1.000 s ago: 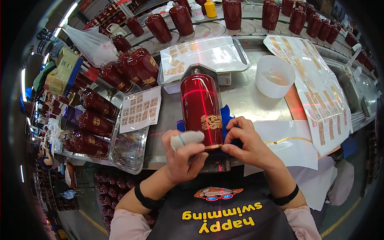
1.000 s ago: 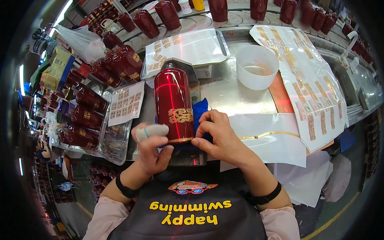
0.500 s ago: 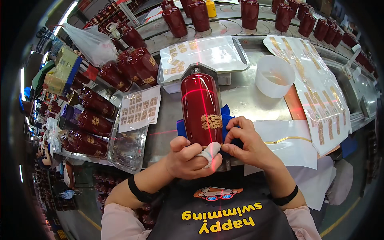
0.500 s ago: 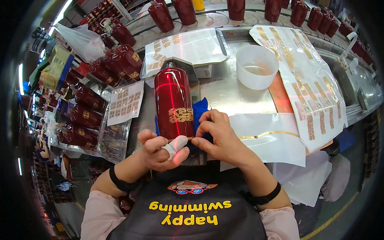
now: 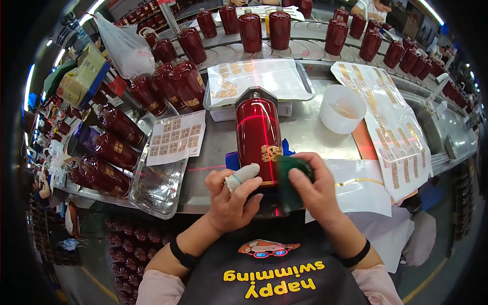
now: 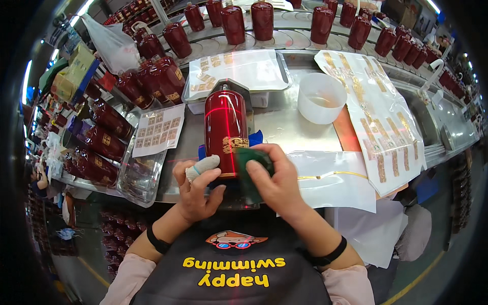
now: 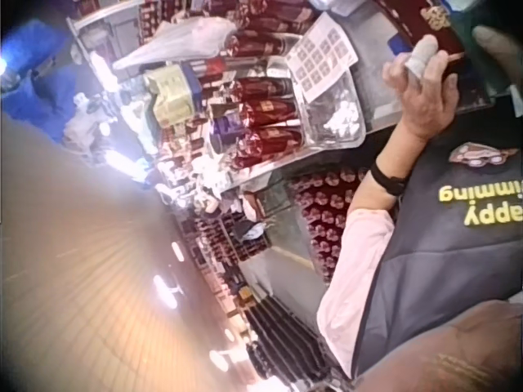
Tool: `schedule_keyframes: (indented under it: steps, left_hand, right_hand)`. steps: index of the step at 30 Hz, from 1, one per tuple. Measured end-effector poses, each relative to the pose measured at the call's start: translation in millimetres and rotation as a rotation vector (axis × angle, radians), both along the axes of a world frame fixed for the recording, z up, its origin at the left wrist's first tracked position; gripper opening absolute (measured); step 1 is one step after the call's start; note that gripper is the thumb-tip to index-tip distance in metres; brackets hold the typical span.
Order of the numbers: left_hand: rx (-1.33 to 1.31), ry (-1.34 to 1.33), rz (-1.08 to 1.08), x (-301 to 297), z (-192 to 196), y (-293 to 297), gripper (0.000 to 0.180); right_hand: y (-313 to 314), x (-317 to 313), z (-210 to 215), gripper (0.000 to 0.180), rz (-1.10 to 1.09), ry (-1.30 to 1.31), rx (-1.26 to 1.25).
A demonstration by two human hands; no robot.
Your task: Applying decorative labels or stickers to red liquor bottles on a factory production line.
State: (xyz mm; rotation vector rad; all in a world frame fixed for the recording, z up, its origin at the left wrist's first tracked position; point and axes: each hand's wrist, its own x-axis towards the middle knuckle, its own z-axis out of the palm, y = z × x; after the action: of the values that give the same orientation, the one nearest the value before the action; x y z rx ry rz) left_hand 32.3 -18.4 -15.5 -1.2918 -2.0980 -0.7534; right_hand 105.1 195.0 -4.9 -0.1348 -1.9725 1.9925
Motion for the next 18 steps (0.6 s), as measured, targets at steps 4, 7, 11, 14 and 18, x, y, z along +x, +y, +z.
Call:
schedule_keyframes:
  steps: [4,7,11,14,18]
  left_hand:
    - [-0.03,-0.02,0.065,-2,8,6,0.057]
    - [-0.077,-0.041,0.125,2,12,16,0.063]
    - [-0.04,-0.055,0.139,-2,4,20,0.069]
    - [0.08,-0.207,0.064,-5,-12,7,0.073]
    - [-0.018,-0.174,0.143,3,10,17,0.076]
  right_hand:
    - [-5,1,-5,0.024,-0.083,-0.037,0.053]
    - [-15,1,-2,0.025,-0.097,-0.02,0.04]
    - [-20,0,-1,0.025,-0.088,-0.022,0.092]
    - [-20,1,0,0.027,-0.054,-0.045,0.12]
    - [-19,2,-1,0.028,-0.054,-0.068,0.117]
